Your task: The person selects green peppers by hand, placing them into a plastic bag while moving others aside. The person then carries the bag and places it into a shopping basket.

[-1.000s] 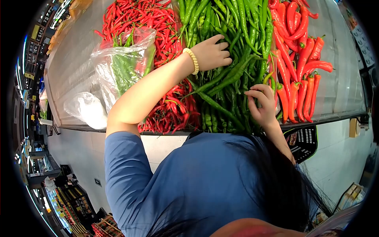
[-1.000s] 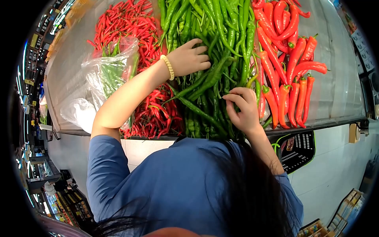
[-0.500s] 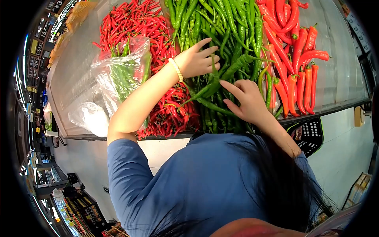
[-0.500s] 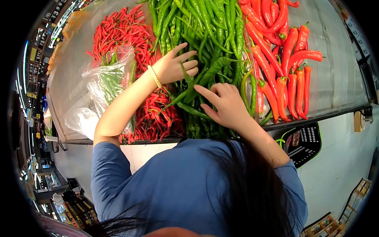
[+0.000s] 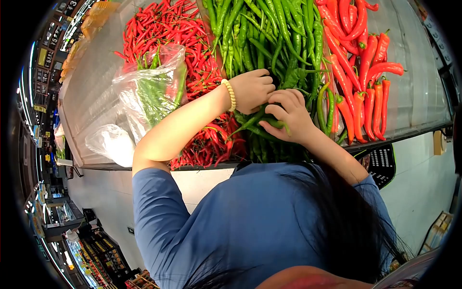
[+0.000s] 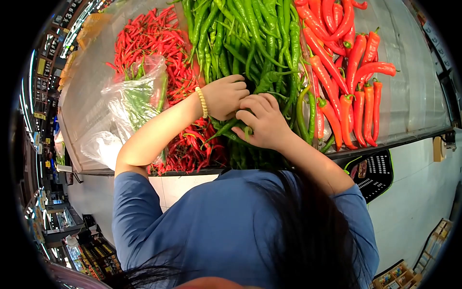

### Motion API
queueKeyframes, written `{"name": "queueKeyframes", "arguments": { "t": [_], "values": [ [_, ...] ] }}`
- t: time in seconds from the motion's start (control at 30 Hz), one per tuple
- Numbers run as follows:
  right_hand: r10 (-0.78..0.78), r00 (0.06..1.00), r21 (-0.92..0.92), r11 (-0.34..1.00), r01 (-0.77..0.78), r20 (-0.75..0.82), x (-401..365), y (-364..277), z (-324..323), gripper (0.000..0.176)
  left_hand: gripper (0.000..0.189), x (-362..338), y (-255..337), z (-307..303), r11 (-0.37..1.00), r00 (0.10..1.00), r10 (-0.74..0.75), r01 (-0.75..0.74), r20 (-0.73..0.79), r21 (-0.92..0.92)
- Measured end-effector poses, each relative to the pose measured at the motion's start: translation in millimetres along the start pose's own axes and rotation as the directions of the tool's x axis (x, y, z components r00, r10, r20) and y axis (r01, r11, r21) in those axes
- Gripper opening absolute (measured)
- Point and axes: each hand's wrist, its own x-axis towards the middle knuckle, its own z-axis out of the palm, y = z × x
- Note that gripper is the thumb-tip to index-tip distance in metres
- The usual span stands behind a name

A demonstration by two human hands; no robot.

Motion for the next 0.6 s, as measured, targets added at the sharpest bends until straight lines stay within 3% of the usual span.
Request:
{"name": "queueKeyframes", "arguments": {
  "t": [0.27,0.4,0.5,0.6],
  "values": [
    [-0.126,0.985,-0.025,0.991,0.129,0.119,-11.8,5.1,1.1,0.032,0.015,-0.1,7.5,7.8,0.981,0.982,0.036,-0.07,0.185,0.181],
    [-0.11,0.982,-0.109,0.986,0.127,0.153,-17.0,-0.9,11.0,0.037,0.014,5.7,12.7,-4.6,0.981,0.905,0.016,-0.097,0.425,0.17],
    [-0.082,0.988,-0.146,0.984,0.101,0.131,-25.0,-3.2,19.4,0.037,0.013,-1.9,17.2,0.5,0.96,0.874,0.039,-0.167,0.484,0.224],
    [-0.073,0.993,-0.11,0.99,0.083,0.092,-19.6,-4.1,18.2,0.036,0.012,-10.4,12.4,1.2,0.951,0.911,0.098,-0.204,0.401,0.232]
  ]
}}
